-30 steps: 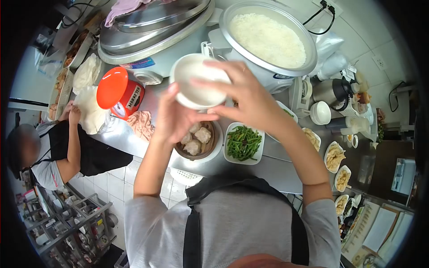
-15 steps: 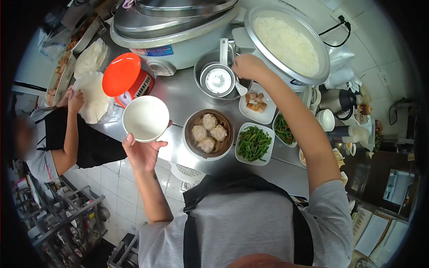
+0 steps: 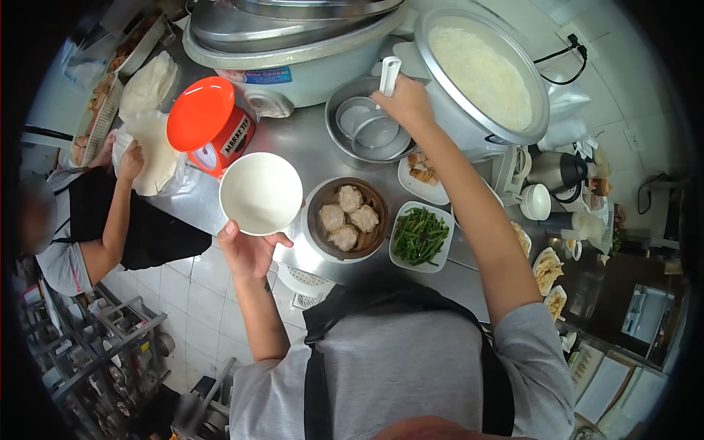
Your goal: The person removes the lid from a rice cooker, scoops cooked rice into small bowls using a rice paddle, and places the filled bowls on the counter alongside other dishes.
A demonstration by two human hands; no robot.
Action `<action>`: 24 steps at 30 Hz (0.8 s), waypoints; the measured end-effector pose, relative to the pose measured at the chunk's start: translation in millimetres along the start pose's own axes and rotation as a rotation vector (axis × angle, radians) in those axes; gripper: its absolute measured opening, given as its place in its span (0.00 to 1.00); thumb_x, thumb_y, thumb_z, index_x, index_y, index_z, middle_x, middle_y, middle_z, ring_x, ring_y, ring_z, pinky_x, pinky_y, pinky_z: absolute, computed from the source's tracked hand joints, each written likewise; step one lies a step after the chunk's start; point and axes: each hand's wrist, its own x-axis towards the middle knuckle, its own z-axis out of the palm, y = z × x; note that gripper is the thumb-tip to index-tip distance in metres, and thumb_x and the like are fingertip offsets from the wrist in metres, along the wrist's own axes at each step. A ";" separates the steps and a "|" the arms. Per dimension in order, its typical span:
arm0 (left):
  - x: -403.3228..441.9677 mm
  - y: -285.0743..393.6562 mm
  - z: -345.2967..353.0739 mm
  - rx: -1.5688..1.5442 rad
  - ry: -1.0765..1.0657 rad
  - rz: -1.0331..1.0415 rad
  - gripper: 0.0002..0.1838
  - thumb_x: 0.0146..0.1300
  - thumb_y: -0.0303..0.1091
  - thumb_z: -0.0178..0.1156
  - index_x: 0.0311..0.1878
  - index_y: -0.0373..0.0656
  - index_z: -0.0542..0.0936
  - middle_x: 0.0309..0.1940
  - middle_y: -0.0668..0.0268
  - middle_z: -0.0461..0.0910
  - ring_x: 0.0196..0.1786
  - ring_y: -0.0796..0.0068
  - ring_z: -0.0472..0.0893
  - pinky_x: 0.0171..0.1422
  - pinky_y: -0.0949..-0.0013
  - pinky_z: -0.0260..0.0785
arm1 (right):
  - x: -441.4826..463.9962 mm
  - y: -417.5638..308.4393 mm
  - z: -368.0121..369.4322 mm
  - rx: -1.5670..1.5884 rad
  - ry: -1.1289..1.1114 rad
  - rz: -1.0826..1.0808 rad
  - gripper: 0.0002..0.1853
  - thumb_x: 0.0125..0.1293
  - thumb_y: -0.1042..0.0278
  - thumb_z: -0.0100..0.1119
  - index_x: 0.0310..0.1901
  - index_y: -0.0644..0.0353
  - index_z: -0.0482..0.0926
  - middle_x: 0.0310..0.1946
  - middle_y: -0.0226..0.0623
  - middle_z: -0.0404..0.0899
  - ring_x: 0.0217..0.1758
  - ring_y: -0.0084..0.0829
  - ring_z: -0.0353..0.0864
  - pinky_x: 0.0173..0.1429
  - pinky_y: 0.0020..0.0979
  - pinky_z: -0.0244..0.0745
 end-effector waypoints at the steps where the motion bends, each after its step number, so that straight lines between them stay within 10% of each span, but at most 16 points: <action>1: -0.2 0.3 -3.2 0.005 0.008 0.000 0.46 0.56 0.47 0.60 0.72 0.36 0.51 0.65 0.35 0.60 0.61 0.19 0.64 0.36 0.44 0.84 | -1.8 0.4 -2.3 0.016 0.022 0.011 0.23 0.51 0.49 0.69 0.34 0.65 0.82 0.28 0.49 0.84 0.34 0.47 0.85 0.42 0.41 0.78; 9: 6.4 -5.1 -1.8 0.002 -0.010 -0.022 0.46 0.57 0.48 0.59 0.72 0.36 0.51 0.65 0.35 0.59 0.60 0.17 0.64 0.37 0.45 0.84 | -10.5 -13.8 -33.9 -0.080 -0.010 0.003 0.27 0.53 0.45 0.69 0.41 0.63 0.79 0.29 0.46 0.84 0.34 0.47 0.84 0.41 0.41 0.78; 12: 7.3 -6.5 7.9 -0.005 -0.033 0.009 0.44 0.55 0.47 0.60 0.69 0.30 0.55 0.60 0.38 0.66 0.52 0.40 0.79 0.37 0.40 0.83 | -18.5 -23.8 -44.9 -0.113 0.086 0.044 0.29 0.52 0.45 0.70 0.45 0.61 0.77 0.33 0.44 0.83 0.38 0.47 0.83 0.42 0.41 0.78; 15: 1.8 -2.9 -2.1 0.025 -0.038 0.013 0.46 0.57 0.48 0.59 0.72 0.35 0.51 0.65 0.35 0.59 0.60 0.17 0.64 0.36 0.45 0.85 | -30.8 -29.8 -51.2 -0.132 -0.061 -0.138 0.26 0.52 0.47 0.70 0.45 0.57 0.76 0.36 0.43 0.82 0.41 0.46 0.83 0.44 0.41 0.78; 19: 1.7 0.5 -9.4 0.049 -0.012 0.008 0.46 0.57 0.48 0.59 0.72 0.34 0.51 0.65 0.34 0.59 0.60 0.18 0.65 0.35 0.46 0.85 | -35.0 -9.5 -25.1 -0.303 -0.238 -0.615 0.16 0.55 0.58 0.67 0.41 0.56 0.78 0.36 0.42 0.81 0.42 0.45 0.82 0.47 0.42 0.77; 24: -5.3 5.7 -8.9 0.039 -0.009 0.054 0.47 0.56 0.48 0.60 0.72 0.33 0.51 0.65 0.34 0.59 0.60 0.19 0.65 0.34 0.46 0.85 | -5.1 -0.3 -20.3 -0.369 -0.335 -0.508 0.09 0.53 0.70 0.61 0.38 0.57 0.81 0.39 0.40 0.79 0.48 0.41 0.79 0.50 0.41 0.77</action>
